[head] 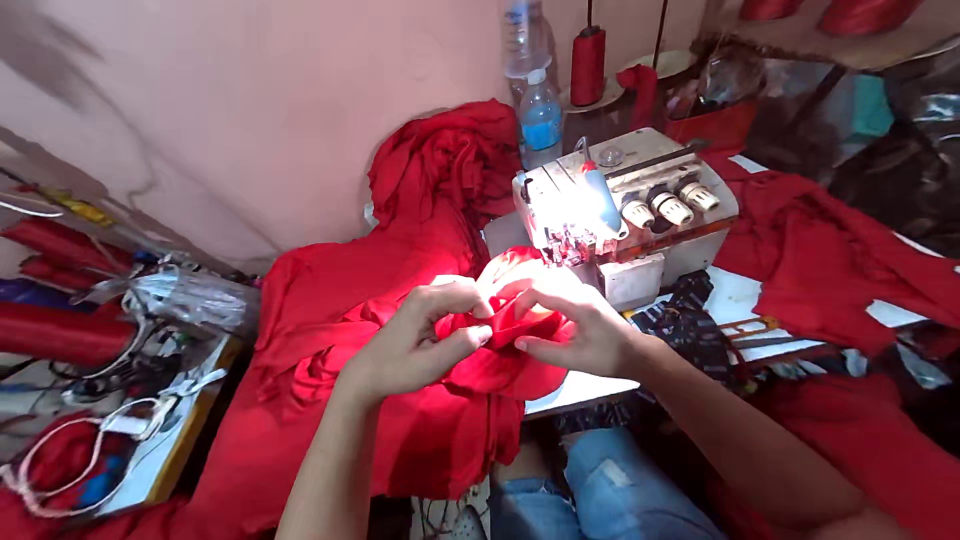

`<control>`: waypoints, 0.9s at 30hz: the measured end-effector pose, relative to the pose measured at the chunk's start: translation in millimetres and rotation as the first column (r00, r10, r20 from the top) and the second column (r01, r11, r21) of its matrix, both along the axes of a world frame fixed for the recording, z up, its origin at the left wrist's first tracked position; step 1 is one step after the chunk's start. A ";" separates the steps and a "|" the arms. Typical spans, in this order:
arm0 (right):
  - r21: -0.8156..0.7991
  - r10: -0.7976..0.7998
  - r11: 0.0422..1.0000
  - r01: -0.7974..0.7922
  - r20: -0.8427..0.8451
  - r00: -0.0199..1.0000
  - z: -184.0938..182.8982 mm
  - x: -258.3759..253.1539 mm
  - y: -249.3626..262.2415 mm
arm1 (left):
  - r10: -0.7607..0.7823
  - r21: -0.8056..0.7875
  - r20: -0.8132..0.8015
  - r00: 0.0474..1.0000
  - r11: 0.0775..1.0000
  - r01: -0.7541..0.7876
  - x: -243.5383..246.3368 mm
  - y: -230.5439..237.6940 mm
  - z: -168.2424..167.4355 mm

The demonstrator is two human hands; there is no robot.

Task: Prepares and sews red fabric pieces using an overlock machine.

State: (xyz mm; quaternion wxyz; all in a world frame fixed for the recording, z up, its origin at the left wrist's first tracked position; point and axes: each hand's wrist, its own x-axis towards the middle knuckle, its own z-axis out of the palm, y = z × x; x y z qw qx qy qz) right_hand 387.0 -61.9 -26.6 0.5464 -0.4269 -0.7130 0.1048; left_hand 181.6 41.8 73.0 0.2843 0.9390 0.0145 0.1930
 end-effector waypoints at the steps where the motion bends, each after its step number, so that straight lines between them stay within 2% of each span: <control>1: -0.077 0.001 0.997 0.002 0.042 0.999 1.9 4.4 -0.1 | 0.011 0.015 0.002 1.000 1.000 -0.011 -2.1 -0.4 0.6; 3: -0.165 0.002 0.986 0.012 0.090 0.996 -0.4 15.0 -1.6 | 0.068 0.038 -0.008 0.998 0.997 -0.067 -6.7 -0.8 1.2; 6: -0.127 0.032 0.991 -0.029 0.020 0.999 -11.0 30.0 -6.0 | 0.174 0.070 -0.056 0.983 0.983 -0.170 -11.3 3.4 -1.4; 10: -0.178 0.046 0.983 -0.055 -0.056 0.997 -9.6 37.8 -16.3 | 0.179 0.153 -0.086 0.980 0.974 -0.165 -9.6 8.4 -8.0; 14: -0.161 0.067 0.983 -0.084 -0.104 0.992 -10.9 41.1 -18.7 | 0.272 0.266 -0.143 0.952 0.937 -0.228 -4.5 10.6 -13.6; 20: -0.098 0.036 0.994 -0.041 -0.051 0.998 -15.4 43.7 -19.3 | 0.394 0.258 -0.254 0.883 0.908 -0.331 -0.6 13.7 -16.7; 23: -0.069 0.045 0.997 -0.047 -0.034 0.998 -15.9 44.8 -18.8 | 0.342 0.214 -0.236 0.910 0.931 -0.294 -2.3 16.9 -17.5; 27: -0.037 0.070 0.997 -0.072 -0.066 0.995 -16.3 45.9 -18.4 | 0.124 -0.047 -0.112 0.986 0.990 -0.130 -8.4 20.3 -13.5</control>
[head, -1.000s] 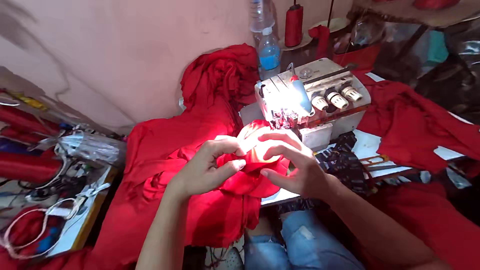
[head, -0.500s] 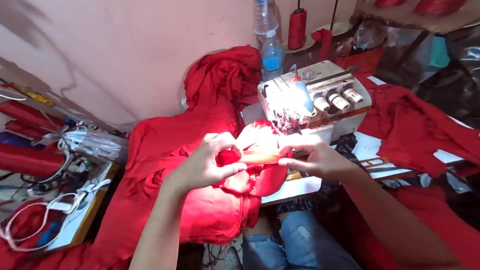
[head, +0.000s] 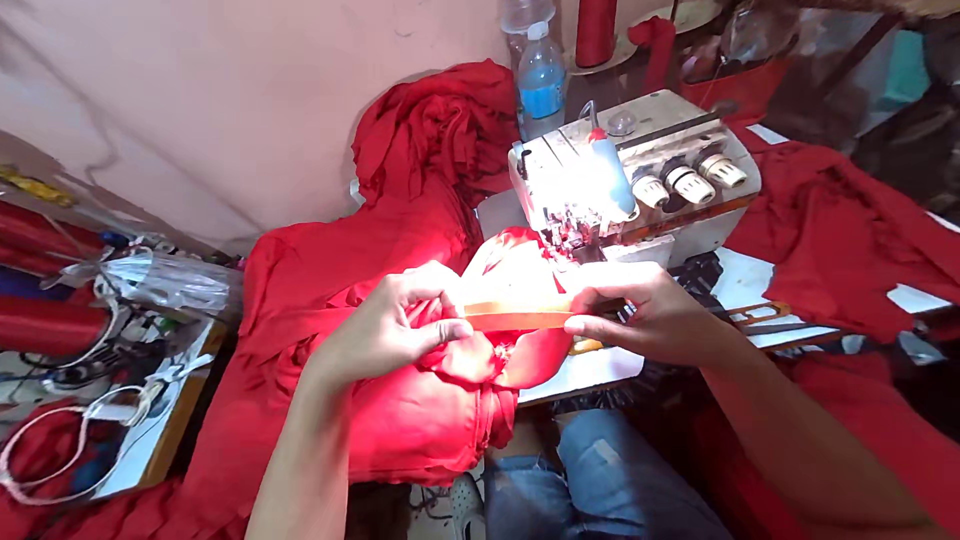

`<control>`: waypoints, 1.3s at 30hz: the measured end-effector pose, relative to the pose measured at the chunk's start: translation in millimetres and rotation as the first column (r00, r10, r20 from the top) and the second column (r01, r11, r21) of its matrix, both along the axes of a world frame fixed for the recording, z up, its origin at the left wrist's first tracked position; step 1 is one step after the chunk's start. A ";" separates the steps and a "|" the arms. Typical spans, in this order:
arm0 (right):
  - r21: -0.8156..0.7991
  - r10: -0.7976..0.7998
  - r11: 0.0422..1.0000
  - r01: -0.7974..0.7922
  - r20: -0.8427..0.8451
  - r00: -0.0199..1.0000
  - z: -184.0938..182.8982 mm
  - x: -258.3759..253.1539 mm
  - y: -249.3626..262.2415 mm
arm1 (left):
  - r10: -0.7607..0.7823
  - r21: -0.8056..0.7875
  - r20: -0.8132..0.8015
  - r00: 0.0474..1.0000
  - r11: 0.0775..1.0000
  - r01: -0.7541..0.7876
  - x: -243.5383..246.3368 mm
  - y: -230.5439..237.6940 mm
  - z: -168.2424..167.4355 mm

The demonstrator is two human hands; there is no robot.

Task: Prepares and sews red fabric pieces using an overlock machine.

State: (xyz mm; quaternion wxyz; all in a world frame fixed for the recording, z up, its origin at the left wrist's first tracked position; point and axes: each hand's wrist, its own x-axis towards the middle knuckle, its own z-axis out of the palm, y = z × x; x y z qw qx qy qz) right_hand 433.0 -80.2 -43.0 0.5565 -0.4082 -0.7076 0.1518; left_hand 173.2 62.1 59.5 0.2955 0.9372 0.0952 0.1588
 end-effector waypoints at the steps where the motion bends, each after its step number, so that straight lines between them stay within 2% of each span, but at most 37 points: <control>1: 0.004 0.002 1.000 -0.002 -0.015 1.000 0.0 0.0 -0.2 | -0.041 -0.011 0.036 0.998 0.999 0.042 -1.7 -1.1 2.2; 3: 0.007 -0.019 1.000 0.019 -0.032 0.999 0.8 -0.1 -1.1 | -0.065 0.020 0.079 0.995 0.998 0.064 -3.1 -7.6 8.0; 6: 0.002 -0.066 0.998 0.066 -0.041 0.997 3.3 -0.2 -3.9 | 0.052 0.160 0.087 0.995 0.985 -0.065 -6.4 -20.7 13.2; 9: -0.017 -0.054 0.998 0.053 -0.074 0.996 3.7 -1.2 -5.6 | 0.191 0.426 0.033 0.981 0.885 -0.186 -8.5 -33.1 13.6; 11: -0.045 -0.049 0.998 0.047 -0.061 0.997 4.3 -3.3 -6.0 | 0.190 0.541 0.035 0.981 0.822 -0.178 -8.6 -38.8 10.9; 12: -0.054 -0.055 0.997 0.053 -0.020 0.998 5.8 -5.8 -6.4 | 0.163 0.549 0.046 0.986 0.820 -0.161 -8.2 -41.7 8.7; 15: 0.026 -0.024 0.999 0.021 0.158 0.987 18.1 -24.8 -16.5 | 0.053 0.430 0.068 0.996 0.900 -0.077 -1.5 -55.9 -2.2; 17: 0.172 -0.014 0.985 -0.018 0.185 0.983 27.2 -49.3 -36.5 | 0.040 0.293 0.168 0.985 0.952 -0.088 7.6 -74.2 -23.8; 19: 0.334 -0.032 0.942 -0.018 0.142 0.989 25.3 -68.5 -62.3 | 0.133 0.100 0.380 0.915 0.978 -0.184 19.2 -99.8 -59.8; 20: 0.379 -0.060 0.925 0.016 0.106 0.992 17.6 -72.8 -73.8 | 0.213 -0.067 0.482 0.850 0.976 -0.207 26.3 -114.0 -81.1; 21: 0.391 -0.087 0.918 0.059 0.055 0.995 4.6 -75.2 -82.3 | 0.317 -0.298 0.550 0.772 0.939 -0.173 35.3 -127.8 -102.9; 22: 0.378 -0.111 0.919 0.112 -0.025 0.994 -11.6 -77.3 -88.0 | 0.407 -0.557 0.569 0.714 0.830 -0.030 45.0 -139.3 -122.7; 23: 0.345 -0.143 0.923 0.172 -0.108 0.984 -28.4 -79.3 -92.5 | 0.447 -0.754 0.542 0.711 0.632 0.177 54.0 -146.5 -138.4; 24: 0.297 -0.171 0.930 0.217 -0.173 0.970 -42.5 -80.4 -97.7 | 0.450 -0.861 0.494 0.744 0.371 0.348 62.6 -151.2 -150.4; 25: 0.249 -0.186 0.937 0.244 -0.233 0.954 -53.1 -81.2 -103.6 | 0.436 -0.892 0.444 0.783 0.130 0.433 70.7 -153.8 -158.9; 26: 0.211 -0.192 0.944 0.252 -0.270 0.944 -60.8 -81.3 -109.3 | 0.410 -0.875 0.421 0.809 -0.049 0.481 78.3 -154.1 -164.7; 27: 0.186 -0.200 0.948 0.259 -0.286 0.937 -65.2 -81.3 -113.4 | 0.383 -0.833 0.439 0.813 -0.164 0.528 85.1 -152.0 -168.8; 28: 0.174 -0.209 0.948 0.265 -0.286 0.935 -67.9 -80.8 -115.6 | 0.384 -0.800 0.449 0.807 -0.228 0.554 90.8 -149.5 -170.2; 30: 0.168 -0.231 0.944 0.285 -0.282 0.931 -72.0 -79.8 -117.7 | 0.417 -0.778 0.443 0.794 -0.262 0.571 96.3 -145.1 -164.0; 32: 0.166 -0.242 0.942 0.293 -0.271 0.931 -75.4 -78.4 -118.3 | 0.463 -0.813 0.386 0.798 -0.237 0.531 96.2 -140.9 -154.0; 39: 0.146 -0.266 0.939 0.310 -0.264 0.927 -85.1 -79.1 -119.4 | 0.575 -0.966 0.188 0.796 -0.038 0.255 91.7 -141.3 -128.4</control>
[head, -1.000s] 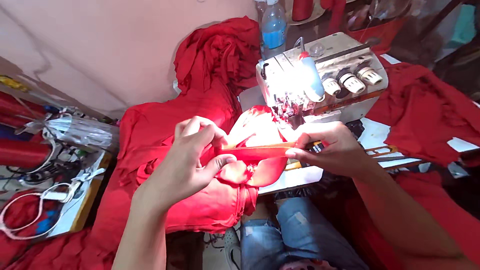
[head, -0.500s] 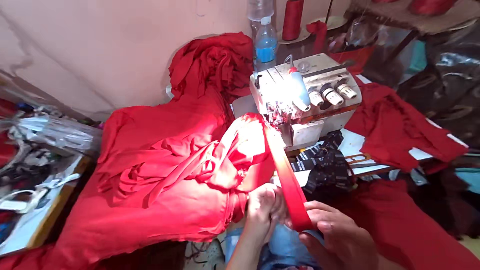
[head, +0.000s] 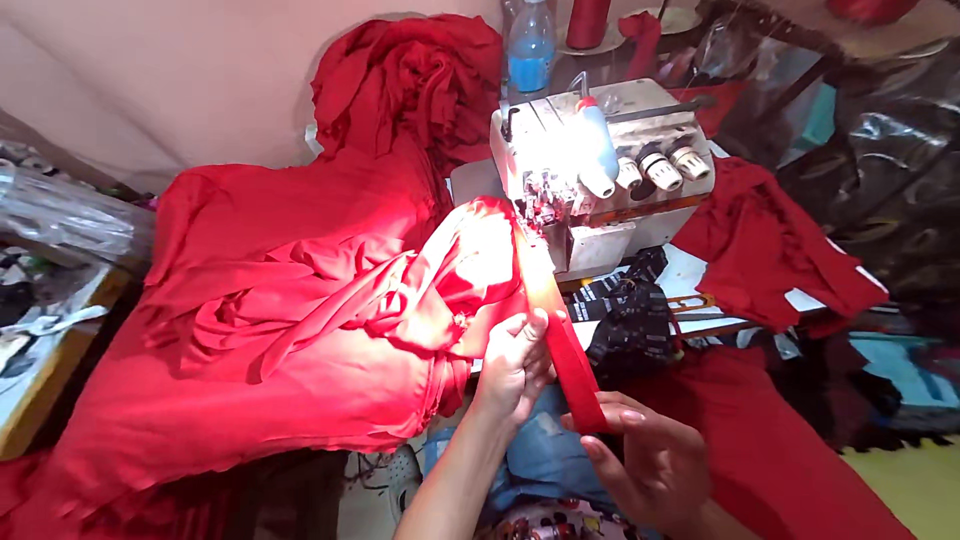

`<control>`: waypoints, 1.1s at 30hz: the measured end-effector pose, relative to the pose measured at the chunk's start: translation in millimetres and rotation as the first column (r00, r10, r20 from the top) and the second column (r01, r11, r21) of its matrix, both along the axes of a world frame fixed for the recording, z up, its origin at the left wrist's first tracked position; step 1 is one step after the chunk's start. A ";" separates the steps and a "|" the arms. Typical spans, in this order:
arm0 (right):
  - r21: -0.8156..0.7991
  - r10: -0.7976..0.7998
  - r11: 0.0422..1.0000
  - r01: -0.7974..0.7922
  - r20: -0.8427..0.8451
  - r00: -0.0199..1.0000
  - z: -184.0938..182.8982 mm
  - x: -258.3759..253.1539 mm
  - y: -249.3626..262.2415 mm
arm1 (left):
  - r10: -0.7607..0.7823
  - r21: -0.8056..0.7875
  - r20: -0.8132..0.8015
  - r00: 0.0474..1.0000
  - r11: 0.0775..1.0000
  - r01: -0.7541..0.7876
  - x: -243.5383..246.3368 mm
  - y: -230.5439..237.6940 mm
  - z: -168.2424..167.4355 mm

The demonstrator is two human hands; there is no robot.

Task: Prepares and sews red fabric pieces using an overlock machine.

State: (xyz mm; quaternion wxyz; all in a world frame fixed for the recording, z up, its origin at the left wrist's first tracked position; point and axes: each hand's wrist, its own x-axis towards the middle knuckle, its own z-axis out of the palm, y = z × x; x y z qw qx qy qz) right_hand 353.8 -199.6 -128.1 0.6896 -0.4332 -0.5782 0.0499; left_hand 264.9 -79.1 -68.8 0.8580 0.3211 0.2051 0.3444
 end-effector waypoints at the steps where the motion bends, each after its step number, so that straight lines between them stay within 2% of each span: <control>1: -0.014 -0.006 1.000 0.006 -0.004 1.000 -1.1 -0.1 -1.1 | -0.002 0.022 -0.021 1.000 1.000 0.003 -2.3 -2.7 1.3; 6: -0.085 -0.061 0.995 0.058 -0.036 0.997 3.5 -0.8 -2.4 | -0.069 0.227 -0.135 0.988 0.969 0.099 -20.4 -21.4 1.3; 8: -0.173 -0.085 0.982 0.071 -0.075 0.994 11.8 -3.7 -3.2 | -0.020 0.453 -0.181 0.983 0.885 0.102 -28.4 -21.4 -4.8; 9: -0.191 -0.097 0.978 0.081 -0.076 0.992 15.8 -5.0 -4.7 | 0.075 0.622 -0.225 0.971 0.778 0.084 -31.0 -16.8 -7.1; 10: -0.190 -0.107 0.977 0.094 -0.056 0.993 19.7 -5.0 -7.5 | 0.242 0.792 -0.244 0.939 0.608 0.049 -33.0 -8.7 -8.2; 11: -0.176 -0.112 0.979 0.106 -0.021 0.994 23.5 -3.7 -11.0 | 0.439 0.927 -0.208 0.874 0.373 0.033 -35.6 5.2 -8.2; 12: -0.157 -0.103 0.982 0.102 0.007 0.995 26.3 -2.0 -14.4 | 0.604 0.989 -0.131 0.787 0.137 0.059 -39.4 24.8 -7.4; 13: -0.137 -0.086 0.986 0.090 0.029 0.996 28.3 -0.3 -17.1 | 0.687 0.994 -0.045 0.725 -0.042 0.102 -44.4 48.4 -6.7; 14: -0.125 -0.072 0.989 0.078 0.050 0.996 30.3 0.8 -19.1 | 0.710 0.974 -0.007 0.704 -0.154 0.165 -51.0 73.5 -5.9; 15: -0.125 -0.055 0.990 0.062 0.061 0.997 32.8 1.2 -20.6 | 0.696 0.940 -0.068 0.714 -0.196 0.280 -59.6 96.6 -3.1; 16: -0.141 -0.036 0.989 0.044 0.062 0.997 36.0 0.8 -22.4 | 0.684 0.868 -0.215 0.697 -0.193 0.457 -67.9 115.9 1.5; 17: -0.164 -0.014 0.986 0.023 0.055 0.998 38.8 0.2 -24.5 | 0.674 0.717 -0.438 0.595 -0.137 0.683 -73.0 129.8 10.2; 18: -0.189 0.009 0.982 -0.001 0.046 0.999 41.6 -0.5 -27.0 | 0.645 0.495 -0.654 0.396 -0.031 0.868 -71.9 138.3 22.5; 19: -0.206 0.034 0.978 -0.027 0.032 0.999 44.0 -0.9 -28.8 | 0.632 0.307 -0.739 0.235 0.004 0.952 -69.1 143.0 33.0; 20: -0.220 0.063 0.974 -0.058 0.016 0.998 46.1 -0.2 -29.4 | 0.641 0.196 -0.753 0.148 0.004 0.981 -69.2 144.2 44.4; 21: -0.231 0.097 0.968 -0.095 -0.003 0.995 47.9 1.7 -29.7 | 0.674 0.148 -0.730 0.112 -0.003 0.989 -72.9 142.5 56.2; 24: -0.207 0.190 0.958 -0.198 -0.058 0.980 48.0 5.3 -27.1 | 0.718 0.101 -0.689 0.094 -0.033 0.994 -87.8 116.8 91.2; 25: -0.174 0.216 0.959 -0.225 -0.069 0.974 46.1 4.6 -23.9 | 0.708 0.122 -0.688 0.162 -0.107 0.987 -92.2 101.6 98.8; 26: -0.135 0.242 0.959 -0.251 -0.078 0.967 44.0 2.5 -20.2 | 0.671 0.210 -0.681 0.294 -0.207 0.956 -96.5 80.9 102.6; 27: -0.099 0.264 0.957 -0.272 -0.086 0.961 42.2 -0.7 -15.5 | 0.606 0.349 -0.630 0.485 -0.337 0.874 -99.2 54.3 102.9; 28: -0.065 0.283 0.955 -0.289 -0.087 0.955 40.4 -4.1 -10.0 | 0.511 0.444 -0.592 0.623 -0.439 0.781 -96.8 23.1 104.7; 29: -0.039 0.292 0.955 -0.295 -0.073 0.954 37.9 -7.1 -4.5 | 0.399 0.506 -0.601 0.693 -0.480 0.716 -92.7 -7.9 107.7; 30: -0.037 0.299 0.953 -0.301 -0.051 0.953 35.2 -8.8 -0.8 | 0.294 0.535 -0.641 0.709 -0.492 0.687 -89.3 -31.9 111.5; 31: -0.052 0.315 0.947 -0.317 -0.035 0.948 34.3 -8.0 0.1 | 0.270 0.517 -0.653 0.707 -0.523 0.678 -86.3 -42.1 113.4; 33: -0.110 0.346 0.932 -0.346 -0.019 0.938 35.1 1.5 -4.3 | 0.400 0.464 -0.616 0.679 -0.513 0.722 -80.9 -23.6 110.4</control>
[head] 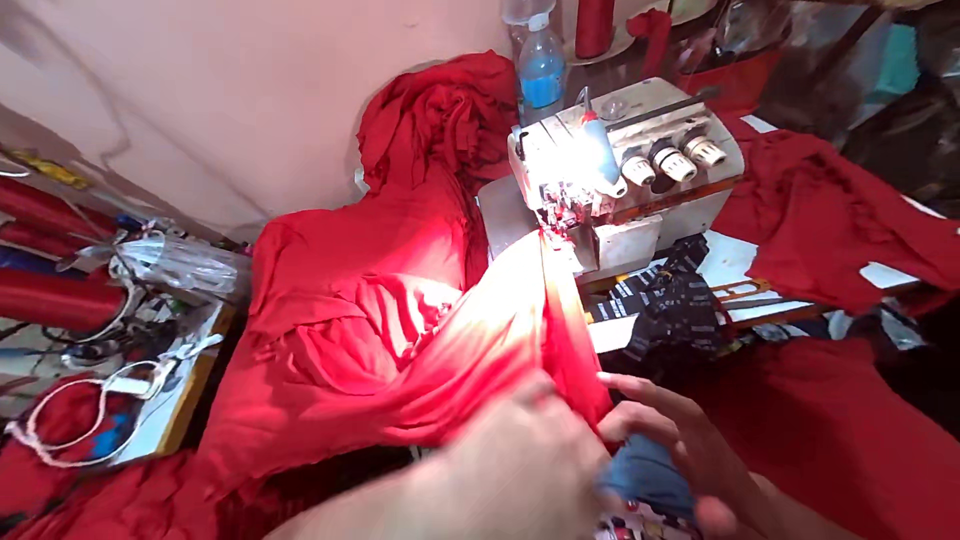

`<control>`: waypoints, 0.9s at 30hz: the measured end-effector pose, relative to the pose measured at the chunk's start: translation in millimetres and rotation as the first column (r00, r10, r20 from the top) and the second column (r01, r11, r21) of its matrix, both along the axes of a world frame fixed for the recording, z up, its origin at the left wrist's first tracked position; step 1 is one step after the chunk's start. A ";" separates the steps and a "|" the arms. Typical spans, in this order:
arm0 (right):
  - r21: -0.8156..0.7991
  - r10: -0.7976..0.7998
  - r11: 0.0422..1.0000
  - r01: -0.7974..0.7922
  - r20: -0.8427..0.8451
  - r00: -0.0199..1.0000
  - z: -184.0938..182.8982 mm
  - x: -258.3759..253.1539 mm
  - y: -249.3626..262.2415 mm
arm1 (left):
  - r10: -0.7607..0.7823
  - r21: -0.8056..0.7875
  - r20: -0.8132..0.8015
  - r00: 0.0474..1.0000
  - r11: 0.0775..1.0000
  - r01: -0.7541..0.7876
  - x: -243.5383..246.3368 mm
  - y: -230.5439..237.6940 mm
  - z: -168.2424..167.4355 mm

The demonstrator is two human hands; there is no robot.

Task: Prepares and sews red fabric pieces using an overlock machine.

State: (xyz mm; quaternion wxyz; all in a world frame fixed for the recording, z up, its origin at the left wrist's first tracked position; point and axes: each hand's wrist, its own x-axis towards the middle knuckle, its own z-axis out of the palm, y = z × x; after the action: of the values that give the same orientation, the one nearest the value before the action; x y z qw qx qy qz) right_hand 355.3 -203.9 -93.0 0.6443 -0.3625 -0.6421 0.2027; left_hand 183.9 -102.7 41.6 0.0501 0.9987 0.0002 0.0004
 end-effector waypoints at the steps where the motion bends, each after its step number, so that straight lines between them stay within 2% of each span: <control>1: -0.030 0.012 0.999 -0.011 0.024 1.000 -0.2 6.8 -4.1 | 0.036 0.015 0.022 0.999 0.999 -0.037 1.5 22.1 -6.1; 3: -0.082 0.008 0.997 -0.003 0.058 0.998 -0.3 15.2 -10.4 | -0.012 -0.070 0.028 1.000 0.997 0.014 1.0 52.6 -13.6; 6: -0.070 0.016 0.998 -0.010 0.093 0.995 1.1 17.3 -5.9 | -0.168 -0.228 0.072 0.983 0.957 0.180 3.0 38.4 -9.0; 8: -0.028 0.025 0.999 -0.023 0.100 0.995 5.3 13.4 1.2 | -0.194 -0.179 0.109 0.975 0.961 0.211 4.6 26.6 -9.2; 12: 0.046 0.047 0.998 -0.054 0.133 0.990 15.3 5.2 12.4 | -0.154 0.035 0.131 0.979 0.988 0.151 -0.3 16.9 -13.9; 15: 0.060 0.061 0.996 -0.071 0.162 0.985 18.3 2.0 14.0 | -0.127 0.121 0.166 0.978 0.987 0.108 -4.5 13.0 -13.8; 19: 0.078 0.034 0.996 -0.049 0.178 0.983 21.7 0.7 13.2 | -0.067 0.100 0.207 0.976 0.994 0.047 -4.9 16.6 -15.3; 24: 0.071 0.038 0.996 -0.052 0.190 0.981 23.7 1.9 14.6 | -0.061 0.003 0.218 0.974 0.998 0.062 -2.4 22.8 -16.2; 27: 0.085 0.019 0.996 -0.040 0.230 0.973 26.7 2.9 15.6 | -0.048 0.015 0.221 0.974 0.999 0.046 -0.3 23.9 -16.1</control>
State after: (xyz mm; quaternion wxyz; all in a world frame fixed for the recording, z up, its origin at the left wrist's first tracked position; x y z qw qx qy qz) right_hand 358.2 -188.3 -66.4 0.5785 -0.3447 -0.7259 0.1401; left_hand 183.6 -78.9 25.5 0.0451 0.9924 -0.0292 0.1104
